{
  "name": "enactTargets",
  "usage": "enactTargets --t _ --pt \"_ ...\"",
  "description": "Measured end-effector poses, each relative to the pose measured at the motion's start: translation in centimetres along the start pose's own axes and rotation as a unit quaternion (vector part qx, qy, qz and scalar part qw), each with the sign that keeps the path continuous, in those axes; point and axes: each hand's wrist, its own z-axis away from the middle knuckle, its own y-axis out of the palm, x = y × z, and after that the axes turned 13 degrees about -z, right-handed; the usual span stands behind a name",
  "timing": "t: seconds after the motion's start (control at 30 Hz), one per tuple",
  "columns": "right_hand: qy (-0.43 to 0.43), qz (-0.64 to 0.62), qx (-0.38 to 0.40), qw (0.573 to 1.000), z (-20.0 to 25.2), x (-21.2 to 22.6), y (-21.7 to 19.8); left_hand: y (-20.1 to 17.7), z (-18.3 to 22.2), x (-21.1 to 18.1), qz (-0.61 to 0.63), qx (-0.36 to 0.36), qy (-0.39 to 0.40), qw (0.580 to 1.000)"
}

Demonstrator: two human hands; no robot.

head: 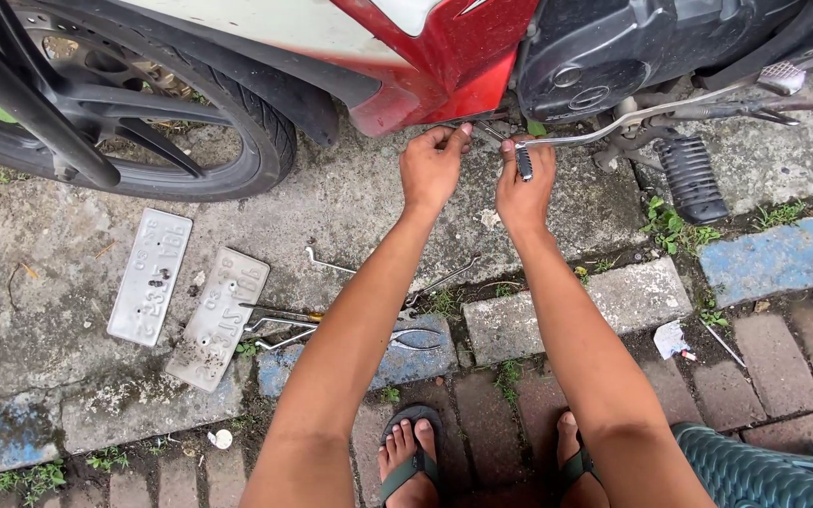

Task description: Cleaning and prodding the engine cover bolts of a motorcycle using a thin metal tool to prepare for removal.

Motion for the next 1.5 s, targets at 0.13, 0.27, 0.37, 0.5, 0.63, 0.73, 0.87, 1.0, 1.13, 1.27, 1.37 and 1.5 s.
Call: enactTargets --t 0.13,0.27,0.37,0.5,0.63,0.73,0.87,1.0,1.13,1.27,1.37,1.5 --pt "0.021 -0.031 0.018 0.999 -0.6 -0.2 0.4 -0.2 0.3 -0.3 0.007 -0.024 -0.007 1.000" --pt "0.040 -0.036 0.020 0.998 -0.8 -0.3 0.5 -0.2 0.6 -0.7 -0.003 -0.032 -0.003 0.999" --pt "0.067 -0.059 0.026 0.996 -0.8 0.0 0.4 -0.4 1.0 -1.1 -0.020 -0.043 -0.005 0.999" --pt "0.084 -0.069 0.038 0.993 -1.0 0.5 0.3 -0.5 1.0 -1.4 -0.038 -0.051 -0.013 0.998" --pt "0.143 -0.079 0.052 0.985 -0.7 0.8 0.2 -0.5 1.3 -1.6 -0.049 -0.052 -0.018 0.997" --pt "0.216 -0.123 0.046 0.968 0.5 -1.5 2.0 -0.9 1.4 -1.6 -0.053 -0.056 -0.010 0.997" --pt "0.249 -0.114 0.049 0.960 1.4 -0.6 2.9 -1.1 1.1 -1.4 -0.052 -0.047 -0.016 0.997" --pt "0.311 -0.225 -0.006 0.923 2.3 0.5 5.4 -0.8 -0.1 0.6 -0.090 -0.033 -0.026 0.995" --pt "0.339 -0.361 -0.084 0.865 3.9 1.1 9.5 -2.4 -1.3 3.7 -0.128 -0.039 -0.042 0.990" --pt "0.464 -0.438 -0.110 0.762 3.0 6.6 11.2 -6.0 -1.2 5.8 -0.125 -0.048 -0.069 0.989" --pt "0.532 -0.564 -0.086 0.626 2.2 8.9 11.7 -7.3 -1.7 8.4 -0.116 -0.069 -0.113 0.984" --pt "0.544 -0.707 -0.086 0.444 1.2 10.0 10.4 -7.7 -1.9 10.2 -0.086 -0.065 -0.134 0.985"
